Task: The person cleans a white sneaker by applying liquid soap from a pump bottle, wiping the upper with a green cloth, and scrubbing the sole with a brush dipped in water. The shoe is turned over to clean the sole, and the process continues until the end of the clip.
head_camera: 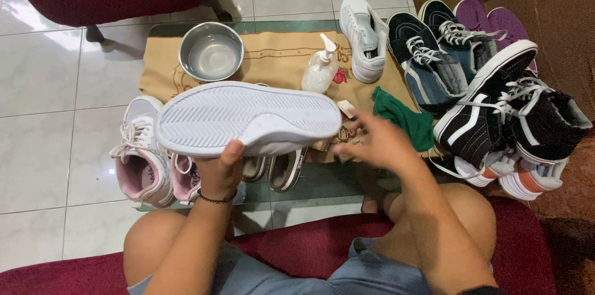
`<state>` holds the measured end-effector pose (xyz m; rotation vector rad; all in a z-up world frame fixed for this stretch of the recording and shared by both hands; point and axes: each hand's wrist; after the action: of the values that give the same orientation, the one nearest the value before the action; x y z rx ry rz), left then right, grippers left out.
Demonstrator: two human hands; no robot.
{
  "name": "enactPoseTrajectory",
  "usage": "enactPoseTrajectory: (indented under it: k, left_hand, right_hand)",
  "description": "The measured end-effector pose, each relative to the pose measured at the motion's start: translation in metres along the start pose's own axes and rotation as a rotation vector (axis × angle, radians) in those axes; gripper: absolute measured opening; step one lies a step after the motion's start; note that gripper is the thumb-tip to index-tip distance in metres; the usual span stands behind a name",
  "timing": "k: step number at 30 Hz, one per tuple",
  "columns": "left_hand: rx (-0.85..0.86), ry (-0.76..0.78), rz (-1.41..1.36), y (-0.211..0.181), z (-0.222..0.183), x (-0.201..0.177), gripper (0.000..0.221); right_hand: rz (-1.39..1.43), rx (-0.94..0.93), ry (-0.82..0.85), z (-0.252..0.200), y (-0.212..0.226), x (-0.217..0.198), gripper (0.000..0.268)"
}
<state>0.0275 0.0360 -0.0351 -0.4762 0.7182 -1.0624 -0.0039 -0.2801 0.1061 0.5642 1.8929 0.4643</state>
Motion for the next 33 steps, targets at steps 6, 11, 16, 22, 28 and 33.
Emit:
enactPoseTrajectory:
  k: [6,11,16,22,28,33]
  left_hand:
    - [-0.359,-0.150,-0.506,0.007,-0.012,-0.006,0.112]
    - [-0.266,-0.068,-0.374,0.053,-0.050,-0.007,0.128]
    - [-0.130,0.204,0.265,0.013,-0.022,-0.033,0.108]
    - [-0.189,-0.304,0.034,-0.018,0.044,-0.067,0.093]
    - [-0.041,-0.776,-0.385,0.014,0.081,-0.101,0.060]
    - [-0.108,-1.068,-0.435,0.028,0.087,-0.114,0.069]
  right_hand:
    - [-0.284,0.227,0.016,0.012,-0.037,-0.018,0.086]
    - [-0.395,0.291,0.197,0.022,-0.032,0.022,0.100]
    - [-0.403,0.367,0.256,0.042,-0.040,0.058,0.119]
    - [-0.337,0.340,0.150,0.050,-0.053,0.063,0.097]
    - [-0.080,0.120,-0.009,0.046,0.025,0.039,0.083]
    - [0.134,-0.105,0.168,0.081,0.123,0.039,0.082]
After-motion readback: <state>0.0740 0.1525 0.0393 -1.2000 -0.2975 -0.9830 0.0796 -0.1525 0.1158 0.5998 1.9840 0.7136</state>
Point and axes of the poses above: each hand's wrist, its own z-axis towards the middle knuckle, its own x-axis out of the palm, y = z × x, and after that the axes turned 1 degree about -z, right-handed
